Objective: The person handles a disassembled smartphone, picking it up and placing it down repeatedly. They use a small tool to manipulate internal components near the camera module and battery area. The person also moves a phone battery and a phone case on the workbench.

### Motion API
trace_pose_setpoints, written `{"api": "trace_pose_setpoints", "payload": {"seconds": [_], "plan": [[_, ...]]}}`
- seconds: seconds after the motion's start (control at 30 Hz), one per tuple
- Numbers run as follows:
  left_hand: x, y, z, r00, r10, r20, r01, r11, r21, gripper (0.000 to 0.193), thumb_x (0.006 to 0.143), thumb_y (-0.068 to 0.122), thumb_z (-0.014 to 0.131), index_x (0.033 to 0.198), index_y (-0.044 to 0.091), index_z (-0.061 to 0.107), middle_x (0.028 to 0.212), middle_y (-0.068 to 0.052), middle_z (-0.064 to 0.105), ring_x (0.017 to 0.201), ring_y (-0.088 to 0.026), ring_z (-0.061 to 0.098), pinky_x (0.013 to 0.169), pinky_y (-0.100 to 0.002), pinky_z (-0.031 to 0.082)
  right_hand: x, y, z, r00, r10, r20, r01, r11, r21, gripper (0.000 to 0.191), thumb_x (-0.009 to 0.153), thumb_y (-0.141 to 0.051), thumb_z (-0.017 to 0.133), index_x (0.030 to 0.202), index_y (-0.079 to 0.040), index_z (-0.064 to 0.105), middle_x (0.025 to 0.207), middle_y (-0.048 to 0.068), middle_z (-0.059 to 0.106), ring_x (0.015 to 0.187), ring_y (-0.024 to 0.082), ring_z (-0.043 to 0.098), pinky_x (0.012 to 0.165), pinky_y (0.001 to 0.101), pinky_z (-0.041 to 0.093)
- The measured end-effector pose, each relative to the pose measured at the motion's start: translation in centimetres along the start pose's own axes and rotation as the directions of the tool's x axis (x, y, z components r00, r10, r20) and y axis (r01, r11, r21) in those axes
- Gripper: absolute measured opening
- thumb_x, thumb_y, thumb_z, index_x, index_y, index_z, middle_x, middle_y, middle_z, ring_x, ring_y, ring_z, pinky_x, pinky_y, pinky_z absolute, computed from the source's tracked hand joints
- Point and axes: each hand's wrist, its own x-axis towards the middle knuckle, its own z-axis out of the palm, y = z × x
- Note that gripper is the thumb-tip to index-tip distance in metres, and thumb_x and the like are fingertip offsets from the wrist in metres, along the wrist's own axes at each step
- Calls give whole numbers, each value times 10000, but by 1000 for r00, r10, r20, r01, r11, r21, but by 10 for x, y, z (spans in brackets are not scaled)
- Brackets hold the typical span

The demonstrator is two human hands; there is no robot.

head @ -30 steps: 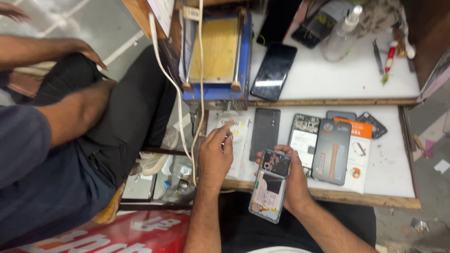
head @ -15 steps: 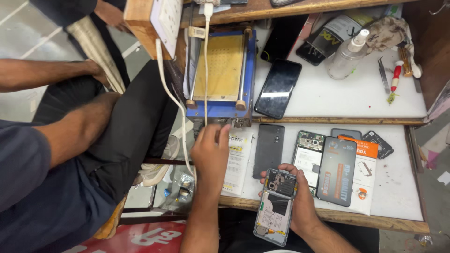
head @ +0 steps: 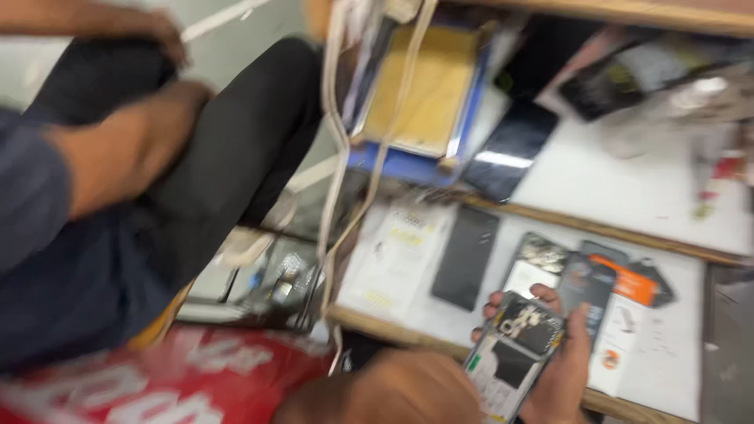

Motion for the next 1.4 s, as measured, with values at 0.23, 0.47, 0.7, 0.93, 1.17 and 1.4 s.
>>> {"api": "trace_pose_setpoints", "payload": {"seconds": [0.23,0.47,0.7,0.93,1.17,1.4], "plan": [[4,-82,-2,755,-573,-318,600,800,-18,200,995,210,678,1049,18,669,915,-23,719,836,-91,655,730,-268,555,2,-21,-8,956,-117,267,89,989,117,491,1046,-556,224,1239,-174,464,1158,265,645,1130,408,647,911,582,562],[-8,-134,-3,747,-551,-372,510,834,-212,186,1020,176,622,1106,12,649,898,-27,707,784,-69,650,688,-242,554,27,-69,1,858,-299,417,493,709,-505,371,1052,-308,410,1311,-124,603,1327,194,697,1192,301,670,984,424,564],[-20,-135,-8,760,-584,-287,468,797,-382,260,1095,152,595,1296,-13,576,1094,-88,694,943,-94,657,818,-273,569,34,-104,21,981,40,189,194,-184,-964,320,982,-284,659,1293,-300,733,1111,-12,790,780,214,769,688,353,681],[-19,-124,-17,885,-465,7,284,529,-800,652,1028,230,518,1597,110,221,1280,-213,629,1092,-293,696,874,-450,621,43,-90,38,621,-82,780,729,-305,-613,262,891,-217,694,1138,-160,762,922,70,789,846,264,756,708,398,612],[-27,-129,-23,820,-561,-113,360,658,-661,543,1110,456,444,1494,105,289,1241,-214,624,1034,-237,671,788,-377,612,43,-84,49,520,-75,851,744,-449,-495,246,864,-204,707,1098,-146,753,916,35,767,823,244,739,646,388,596],[-29,-125,-19,766,-614,-192,461,732,-502,519,1108,461,397,1449,76,322,1160,-157,619,941,-165,655,713,-313,594,49,-74,41,471,-83,878,767,-453,-455,286,847,-209,748,1116,-117,720,914,30,748,813,229,729,643,365,598]]}}
